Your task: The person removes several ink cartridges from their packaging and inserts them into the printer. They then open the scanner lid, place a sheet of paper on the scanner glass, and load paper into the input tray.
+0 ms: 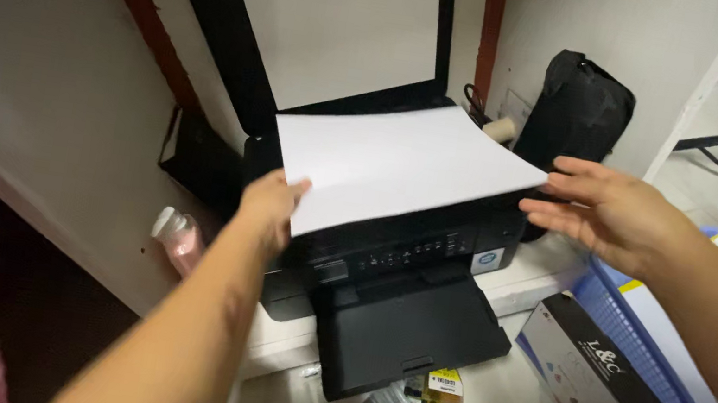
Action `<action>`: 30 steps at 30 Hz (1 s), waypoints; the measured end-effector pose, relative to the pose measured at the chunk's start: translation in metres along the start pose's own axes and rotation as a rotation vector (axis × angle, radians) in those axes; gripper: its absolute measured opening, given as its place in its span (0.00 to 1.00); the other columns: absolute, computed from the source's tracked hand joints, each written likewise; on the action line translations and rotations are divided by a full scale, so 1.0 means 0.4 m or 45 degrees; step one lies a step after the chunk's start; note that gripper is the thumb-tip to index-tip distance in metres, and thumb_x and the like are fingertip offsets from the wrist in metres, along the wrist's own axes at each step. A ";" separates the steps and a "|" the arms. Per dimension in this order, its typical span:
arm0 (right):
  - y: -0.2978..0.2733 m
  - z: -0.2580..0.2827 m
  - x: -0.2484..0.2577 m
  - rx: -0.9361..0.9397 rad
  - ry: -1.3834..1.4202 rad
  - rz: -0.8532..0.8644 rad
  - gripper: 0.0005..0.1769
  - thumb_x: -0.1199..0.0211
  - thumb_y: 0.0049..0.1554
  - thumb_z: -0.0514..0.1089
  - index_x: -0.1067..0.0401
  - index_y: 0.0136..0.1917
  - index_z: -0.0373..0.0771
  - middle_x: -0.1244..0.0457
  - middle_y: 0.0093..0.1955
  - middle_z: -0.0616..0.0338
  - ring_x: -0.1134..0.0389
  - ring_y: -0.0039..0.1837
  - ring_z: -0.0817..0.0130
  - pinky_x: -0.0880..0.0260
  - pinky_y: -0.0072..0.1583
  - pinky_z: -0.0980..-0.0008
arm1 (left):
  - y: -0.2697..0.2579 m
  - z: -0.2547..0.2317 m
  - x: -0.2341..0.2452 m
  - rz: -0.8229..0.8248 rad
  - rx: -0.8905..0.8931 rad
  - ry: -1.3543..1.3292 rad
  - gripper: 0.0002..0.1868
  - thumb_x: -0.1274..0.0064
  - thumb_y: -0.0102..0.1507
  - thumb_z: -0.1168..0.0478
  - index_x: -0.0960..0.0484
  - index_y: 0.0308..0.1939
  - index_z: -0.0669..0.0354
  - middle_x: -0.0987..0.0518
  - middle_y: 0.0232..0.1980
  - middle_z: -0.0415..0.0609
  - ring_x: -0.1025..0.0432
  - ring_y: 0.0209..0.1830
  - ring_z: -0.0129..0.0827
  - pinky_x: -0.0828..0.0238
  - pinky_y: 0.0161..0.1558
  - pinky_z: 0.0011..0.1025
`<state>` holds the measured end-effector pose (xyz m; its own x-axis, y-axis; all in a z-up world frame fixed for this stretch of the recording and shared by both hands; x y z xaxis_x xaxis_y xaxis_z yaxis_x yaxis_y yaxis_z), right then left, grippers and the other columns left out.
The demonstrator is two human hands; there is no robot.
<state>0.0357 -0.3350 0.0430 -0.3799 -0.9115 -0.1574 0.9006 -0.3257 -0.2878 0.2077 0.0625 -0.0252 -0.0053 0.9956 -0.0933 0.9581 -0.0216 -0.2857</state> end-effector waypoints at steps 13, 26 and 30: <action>-0.003 -0.097 0.081 -0.113 -0.260 -0.090 0.20 0.43 0.61 0.42 0.32 0.65 0.33 0.34 0.57 0.48 0.28 0.55 0.57 0.24 0.55 0.62 | 0.216 -0.019 0.020 -0.147 -0.087 0.536 0.23 0.47 0.61 0.75 0.21 0.61 0.60 0.19 0.52 0.56 0.19 0.45 0.38 0.17 0.41 0.27; 0.006 -0.158 -0.001 -0.153 -0.370 -0.013 0.22 0.41 0.61 0.44 0.30 0.65 0.31 0.34 0.57 0.50 0.27 0.53 0.61 0.24 0.53 0.66 | 0.023 0.039 -0.188 0.068 -0.465 2.141 0.26 0.64 0.74 0.48 0.19 0.61 0.62 0.22 0.63 0.64 0.27 0.65 0.51 0.33 0.69 0.48; 0.000 -0.165 -0.013 -0.162 -0.382 -0.017 0.24 0.41 0.60 0.44 0.31 0.67 0.34 0.33 0.59 0.52 0.27 0.53 0.63 0.24 0.51 0.68 | -0.070 0.067 -0.209 0.082 -0.477 1.870 0.32 0.66 0.70 0.40 0.36 0.71 0.56 0.45 0.75 0.69 0.50 0.74 0.64 0.53 0.70 0.59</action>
<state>0.0236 -0.3138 -0.0184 -0.2952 -0.9470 0.1269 0.8554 -0.3212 -0.4064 0.1739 -0.0228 -0.0349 0.1031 0.2040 0.9735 0.9621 -0.2690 -0.0456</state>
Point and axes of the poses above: each hand's wrist, its own y-axis towards the middle knuckle, its own x-axis out of the back of the hand, z = x × y, the point moved 6 cm from there along y, towards the middle knuckle
